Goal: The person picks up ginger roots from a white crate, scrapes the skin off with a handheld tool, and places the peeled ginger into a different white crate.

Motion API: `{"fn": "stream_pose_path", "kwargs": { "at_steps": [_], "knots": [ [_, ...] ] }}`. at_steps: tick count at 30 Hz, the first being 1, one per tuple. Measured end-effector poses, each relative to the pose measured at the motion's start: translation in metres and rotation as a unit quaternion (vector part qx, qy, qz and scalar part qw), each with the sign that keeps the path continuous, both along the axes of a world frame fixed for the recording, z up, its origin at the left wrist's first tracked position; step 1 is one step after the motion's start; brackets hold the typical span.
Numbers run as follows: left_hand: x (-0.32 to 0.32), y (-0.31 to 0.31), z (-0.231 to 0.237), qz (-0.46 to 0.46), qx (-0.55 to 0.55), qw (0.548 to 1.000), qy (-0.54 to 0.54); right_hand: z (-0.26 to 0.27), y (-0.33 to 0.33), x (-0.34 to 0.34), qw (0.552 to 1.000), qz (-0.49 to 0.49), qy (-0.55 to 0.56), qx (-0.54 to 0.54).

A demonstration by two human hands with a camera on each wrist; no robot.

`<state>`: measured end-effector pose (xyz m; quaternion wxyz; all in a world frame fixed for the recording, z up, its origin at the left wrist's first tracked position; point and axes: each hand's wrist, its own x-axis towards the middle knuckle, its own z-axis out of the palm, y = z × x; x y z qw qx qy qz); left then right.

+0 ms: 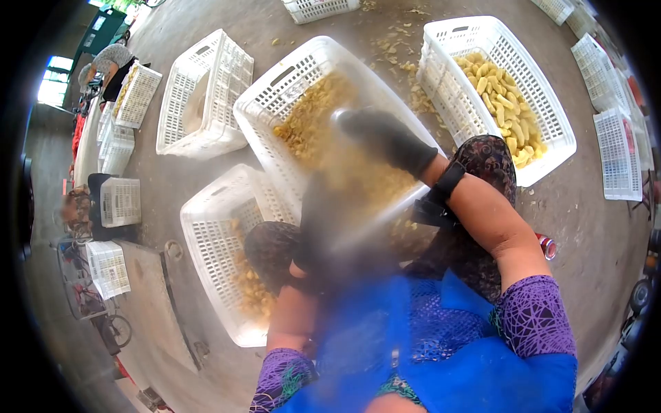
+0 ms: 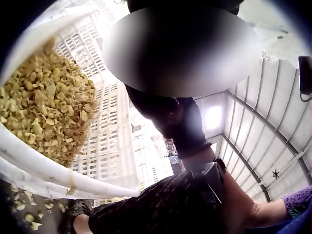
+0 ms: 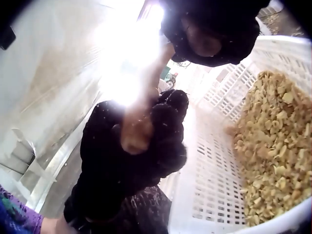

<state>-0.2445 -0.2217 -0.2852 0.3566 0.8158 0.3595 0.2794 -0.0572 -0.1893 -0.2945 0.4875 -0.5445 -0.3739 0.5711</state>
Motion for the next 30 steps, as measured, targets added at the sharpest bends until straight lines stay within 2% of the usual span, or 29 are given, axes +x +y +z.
{"fn": "stream_pose_path", "kwargs": {
  "at_steps": [2, 4, 5, 6, 7, 8, 9, 10, 11, 12, 13, 14, 16, 20, 22, 23, 24, 26, 27, 29, 30],
  "knots": [
    [0.001, 0.001, -0.018, 0.007, 0.175, 0.980, 0.091, 0.006, 0.000, -0.004, 1.000, 0.004, 0.005, -0.011],
    [0.003, 0.008, -0.028, 0.044, 0.326, 0.926, 0.184, 0.003, 0.000, -0.005, 1.000, 0.001, 0.010, -0.021],
    [0.002, 0.013, -0.012, 0.043, 0.326, 0.927, 0.183, 0.000, 0.002, -0.002, 0.999, 0.016, -0.021, -0.024],
    [-0.005, 0.021, 0.007, -0.036, 0.131, 0.977, 0.163, -0.002, 0.003, 0.000, 0.998, 0.031, -0.053, -0.027],
    [-0.009, 0.027, 0.019, -0.113, -0.069, 0.982, 0.134, 0.000, 0.004, -0.001, 0.998, 0.032, -0.054, -0.026],
    [0.001, 0.018, 0.016, -0.112, -0.069, 0.982, 0.134, 0.003, 0.003, -0.004, 0.994, -0.027, -0.103, -0.003],
    [0.017, -0.003, 0.008, 0.003, -0.042, 0.999, -0.025, 0.004, 0.001, -0.008, 0.985, -0.085, -0.150, 0.019],
    [0.025, -0.014, 0.003, 0.116, -0.014, 0.976, -0.181, 0.003, 0.000, -0.008, 0.985, -0.082, -0.148, 0.017],
    [0.014, -0.008, -0.013, 0.116, -0.015, 0.977, -0.179, 0.001, -0.001, -0.007, 0.990, -0.078, -0.121, 0.007],
    [-0.004, 0.003, -0.039, 0.060, 0.076, 0.991, -0.095, 0.002, -0.002, -0.006, 0.993, -0.074, -0.095, -0.003],
    [-0.012, 0.010, -0.053, 0.003, 0.167, 0.986, -0.010, 0.011, -0.003, -0.014, 0.990, -0.065, -0.116, -0.056],
    [-0.003, 0.012, -0.027, 0.003, 0.165, 0.986, -0.012, 0.002, -0.004, -0.015, 0.989, -0.036, -0.134, -0.059],
    [0.012, 0.010, 0.018, 0.028, -0.079, 0.995, -0.060, -0.033, -0.005, -0.018, 0.995, -0.024, -0.098, 0.018],
    [0.002, 0.011, -0.010, 0.018, -0.108, 0.988, -0.110, -0.046, 0.008, -0.004, 0.986, -0.010, -0.164, -0.009],
    [-0.002, 0.012, -0.015, 0.027, -0.123, 0.985, -0.116, -0.043, 0.015, 0.004, 0.985, -0.088, -0.138, 0.061],
    [-0.004, 0.012, -0.015, 0.031, -0.132, 0.984, -0.118, -0.039, 0.021, 0.014, 0.972, -0.067, -0.222, 0.044],
    [-0.007, 0.012, -0.016, 0.033, -0.139, 0.983, -0.118, -0.038, 0.021, 0.019, 0.977, -0.075, -0.201, -0.007],
    [-0.007, 0.013, -0.017, 0.036, -0.151, 0.980, -0.125, -0.033, 0.016, 0.015, 0.985, -0.133, -0.105, 0.041],
    [-0.007, 0.014, -0.019, 0.039, -0.160, 0.978, -0.127, -0.030, 0.011, 0.012, 0.985, -0.129, -0.109, 0.038],
    [-0.006, 0.015, -0.020, 0.037, -0.164, 0.977, -0.129, -0.020, 0.006, 0.008, 0.968, 0.009, -0.226, 0.107],
    [-0.005, 0.014, -0.021, 0.039, -0.168, 0.977, -0.129, -0.047, 0.008, 0.006, 0.937, 0.000, -0.309, 0.162]
  ]
}}
